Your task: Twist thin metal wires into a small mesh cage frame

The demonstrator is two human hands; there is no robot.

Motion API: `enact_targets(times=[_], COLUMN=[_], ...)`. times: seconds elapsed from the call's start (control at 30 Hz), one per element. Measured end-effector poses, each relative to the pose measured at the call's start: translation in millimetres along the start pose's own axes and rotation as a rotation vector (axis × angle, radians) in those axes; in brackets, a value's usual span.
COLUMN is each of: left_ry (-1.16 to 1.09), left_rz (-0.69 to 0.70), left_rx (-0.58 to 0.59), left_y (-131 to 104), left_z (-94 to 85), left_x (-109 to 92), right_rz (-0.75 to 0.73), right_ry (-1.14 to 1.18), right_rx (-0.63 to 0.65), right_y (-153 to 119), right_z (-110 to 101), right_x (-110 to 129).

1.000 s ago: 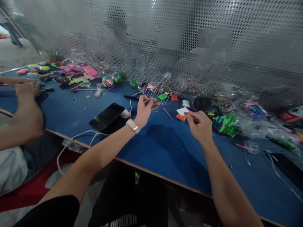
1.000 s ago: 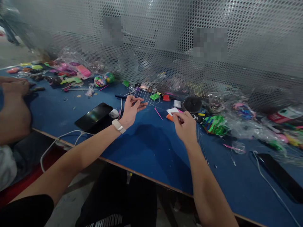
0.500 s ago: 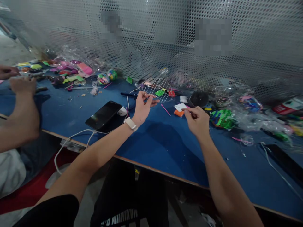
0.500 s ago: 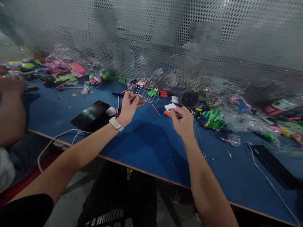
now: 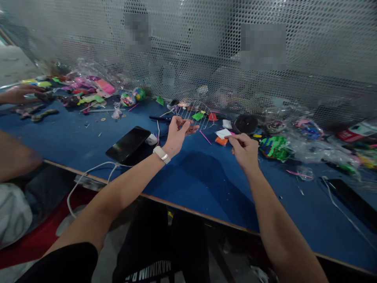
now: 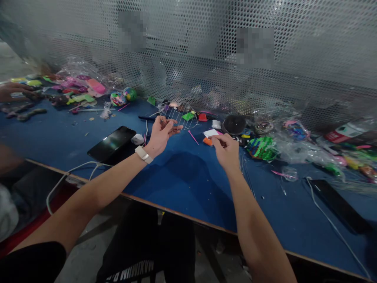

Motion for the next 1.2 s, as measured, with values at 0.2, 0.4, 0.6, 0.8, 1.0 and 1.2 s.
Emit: enact_targets(times=[0.2, 0.4, 0.6, 0.8, 1.0, 1.2], left_ry=[-0.034, -0.008, -0.052, -0.036, -0.022, -0.056], left_rz=[0.017, -0.026, -0.059, -0.067, -0.068, -0.082], left_rx=[0.035, 0.059, 0.070, 0.069, 0.080, 0.076], left_y=[-0.7, -3.8, -6.3, -4.4, -2.1, -2.7], left_z=[0.4, 1.7, 3.9, 2.4, 0.3, 1.0], left_x=[2.4, 1.5, -0.8, 1.2, 5.0, 0.8], right_rz=[0.030, 0.079, 0.085, 0.087, 0.064, 0.065], right_ry=[0.096, 0.236, 0.282, 0.327, 0.384, 0.412], right_rx=[-0.005, -0.001, -0.001, 0.017, -0.001, -0.025], right_y=[-1.3, -1.2, -0.8, -1.8, -1.3, 0.2], right_z=[2.0, 3.7, 3.8, 7.0, 2.9, 0.0], right_x=[-4.1, -6.0, -6.4, -4.1, -0.6, -1.8])
Point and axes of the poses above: each hand's wrist, its own y-axis towards the middle knuckle, its own z-axis out of the palm, x = y × z, the point moved 6 cm from there along y, towards the middle knuckle, and after that the axes turned 4 degrees about x, right-handed, at the moved point
